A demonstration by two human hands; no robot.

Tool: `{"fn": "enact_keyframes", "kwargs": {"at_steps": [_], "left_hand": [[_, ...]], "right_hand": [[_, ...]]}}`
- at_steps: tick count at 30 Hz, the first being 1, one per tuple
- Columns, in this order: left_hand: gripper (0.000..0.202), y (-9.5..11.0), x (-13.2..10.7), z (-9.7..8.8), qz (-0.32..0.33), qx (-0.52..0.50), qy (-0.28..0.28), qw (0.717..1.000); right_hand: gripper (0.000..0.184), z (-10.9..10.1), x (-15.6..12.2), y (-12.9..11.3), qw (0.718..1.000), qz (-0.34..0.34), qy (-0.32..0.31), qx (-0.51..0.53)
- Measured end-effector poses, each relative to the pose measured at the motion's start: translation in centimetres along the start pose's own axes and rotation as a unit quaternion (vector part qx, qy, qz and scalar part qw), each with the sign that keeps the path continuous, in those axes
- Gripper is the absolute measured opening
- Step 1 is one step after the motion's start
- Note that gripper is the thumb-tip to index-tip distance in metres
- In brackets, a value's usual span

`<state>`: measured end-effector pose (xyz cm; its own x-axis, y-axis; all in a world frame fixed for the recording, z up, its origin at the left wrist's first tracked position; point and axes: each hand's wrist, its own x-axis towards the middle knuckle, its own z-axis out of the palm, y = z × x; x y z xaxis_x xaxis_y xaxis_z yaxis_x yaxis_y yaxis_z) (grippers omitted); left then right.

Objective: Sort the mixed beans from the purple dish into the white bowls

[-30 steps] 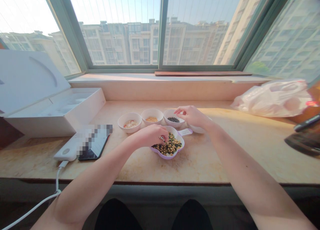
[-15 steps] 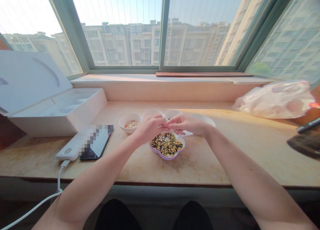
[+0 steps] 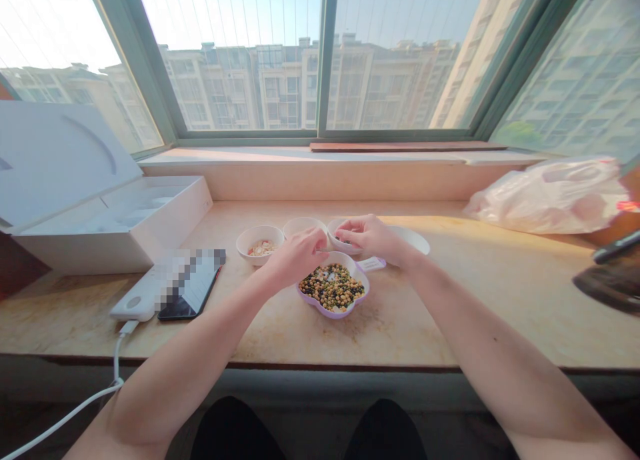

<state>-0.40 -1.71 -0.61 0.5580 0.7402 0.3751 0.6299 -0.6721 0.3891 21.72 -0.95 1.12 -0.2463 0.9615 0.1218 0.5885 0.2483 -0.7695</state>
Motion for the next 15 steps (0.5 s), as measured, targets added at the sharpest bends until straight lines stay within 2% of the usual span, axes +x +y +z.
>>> {"fn": "enact_keyframes", "kwargs": {"at_steps": [2,5,9,12,15], "left_hand": [[0.003,0.1,-0.1,0.0,0.034,0.019,-0.064,0.997],[0.015,0.0,-0.3,0.0,0.094,0.039,-0.154,0.983],[0.022,0.1,-0.5,0.1,0.14,0.03,-0.222,0.964],[0.014,0.2,-0.4,0.1,0.155,0.018,-0.237,0.959],[0.015,0.4,-0.3,0.1,0.156,0.008,-0.241,0.958]], "right_hand": [[0.026,-0.5,0.2,0.5,0.992,-0.023,0.071,-0.106],[0.024,-0.9,0.6,1.3,0.972,-0.038,0.117,-0.201],[0.026,-0.8,0.8,1.9,0.967,-0.031,0.106,-0.229],[0.029,-0.7,0.9,2.1,0.967,-0.024,0.077,-0.242],[0.029,-0.7,0.8,1.9,0.965,-0.023,0.067,-0.254]]}}
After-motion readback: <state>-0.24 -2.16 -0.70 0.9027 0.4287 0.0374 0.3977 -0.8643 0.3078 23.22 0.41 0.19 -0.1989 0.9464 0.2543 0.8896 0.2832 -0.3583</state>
